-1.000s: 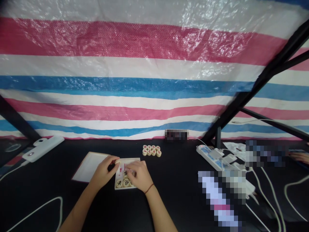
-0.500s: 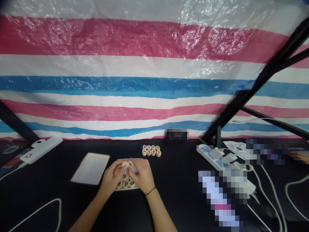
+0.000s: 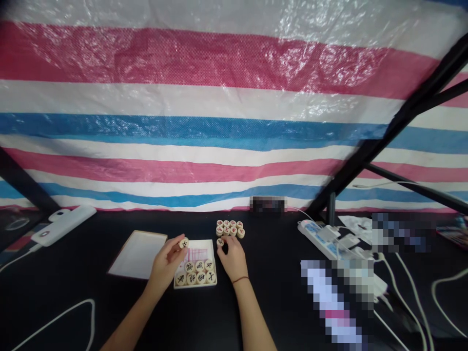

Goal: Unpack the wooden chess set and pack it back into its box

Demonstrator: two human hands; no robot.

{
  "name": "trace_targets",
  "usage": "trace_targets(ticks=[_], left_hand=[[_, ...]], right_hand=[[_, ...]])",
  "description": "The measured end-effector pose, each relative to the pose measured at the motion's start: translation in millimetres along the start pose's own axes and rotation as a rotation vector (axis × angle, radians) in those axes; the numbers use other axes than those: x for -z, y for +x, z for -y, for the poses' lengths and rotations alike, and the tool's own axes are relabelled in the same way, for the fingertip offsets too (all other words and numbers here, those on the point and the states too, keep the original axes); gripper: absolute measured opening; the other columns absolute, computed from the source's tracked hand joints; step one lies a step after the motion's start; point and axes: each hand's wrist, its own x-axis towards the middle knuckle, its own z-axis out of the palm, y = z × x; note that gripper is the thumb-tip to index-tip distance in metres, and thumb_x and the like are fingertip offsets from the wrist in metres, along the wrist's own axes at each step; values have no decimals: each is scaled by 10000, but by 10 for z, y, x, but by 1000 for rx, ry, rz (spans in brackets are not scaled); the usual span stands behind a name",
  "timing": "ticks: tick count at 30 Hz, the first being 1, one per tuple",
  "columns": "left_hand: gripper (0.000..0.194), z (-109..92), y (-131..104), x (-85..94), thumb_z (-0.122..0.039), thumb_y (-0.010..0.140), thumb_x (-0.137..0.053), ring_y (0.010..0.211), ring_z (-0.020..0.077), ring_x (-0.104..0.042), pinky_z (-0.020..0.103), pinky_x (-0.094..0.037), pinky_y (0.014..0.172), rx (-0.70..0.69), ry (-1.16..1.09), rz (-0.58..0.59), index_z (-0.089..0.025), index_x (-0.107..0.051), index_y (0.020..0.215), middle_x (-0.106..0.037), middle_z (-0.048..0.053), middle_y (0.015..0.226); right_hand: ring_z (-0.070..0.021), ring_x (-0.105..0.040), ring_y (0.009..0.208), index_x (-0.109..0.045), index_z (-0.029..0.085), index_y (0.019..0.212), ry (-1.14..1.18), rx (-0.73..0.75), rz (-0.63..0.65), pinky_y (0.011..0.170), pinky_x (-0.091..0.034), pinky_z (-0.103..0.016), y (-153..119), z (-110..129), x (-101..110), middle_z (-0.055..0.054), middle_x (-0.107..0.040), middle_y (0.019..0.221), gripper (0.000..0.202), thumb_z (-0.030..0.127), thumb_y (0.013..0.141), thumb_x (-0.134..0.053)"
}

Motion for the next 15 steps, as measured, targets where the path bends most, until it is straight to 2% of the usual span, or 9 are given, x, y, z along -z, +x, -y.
trace_targets(ticks=[3,5,7,9,12,15], left_hand=[[302,-1,-31,5,-328,826,-599,794,140,-668,256,-577,726,-122,156,63,-231,-651,1107,-646,47,998],[286,-4,-57,13,-288,846,-577,788,145,-664,268,-572,742,-233,308,119,-238,-644,1120,-652,39,954],[272,-4,-84,10,-249,869,-540,806,156,-661,281,-564,766,-349,437,165,-238,-636,1123,-659,36,912],[275,2,-105,-5,-215,896,-486,844,166,-655,289,-554,788,-448,524,191,-231,-621,1135,-664,44,903],[308,14,-112,-30,-227,921,-455,885,178,-642,311,-538,824,-530,607,215,-224,-581,1202,-669,64,944],[373,22,-86,-13,-320,909,-508,938,212,-622,363,-516,848,-535,700,224,-221,-544,1267,-667,84,1010]], right_hand=[[-200,-615,824,-647,180,997,97,78,-44,764,-501,-327,-33,211,35,-84,-666,946,228,259,831,-513],[-170,-607,751,-642,184,1002,224,128,19,722,-502,-290,-83,405,24,-59,-669,891,215,277,849,-525],[-150,-601,704,-641,183,992,339,158,112,677,-500,-254,-146,586,-15,-35,-669,840,209,283,819,-582],[-139,-589,661,-645,178,951,390,153,149,629,-492,-233,-194,705,-58,-18,-660,782,194,271,783,-621],[-135,-577,633,-658,176,929,395,126,124,601,-486,-231,-193,700,-74,-18,-655,753,177,279,793,-616],[-157,-602,734,-660,185,1027,350,87,23,656,-504,-261,-106,487,-21,-69,-669,932,255,330,829,-592]])
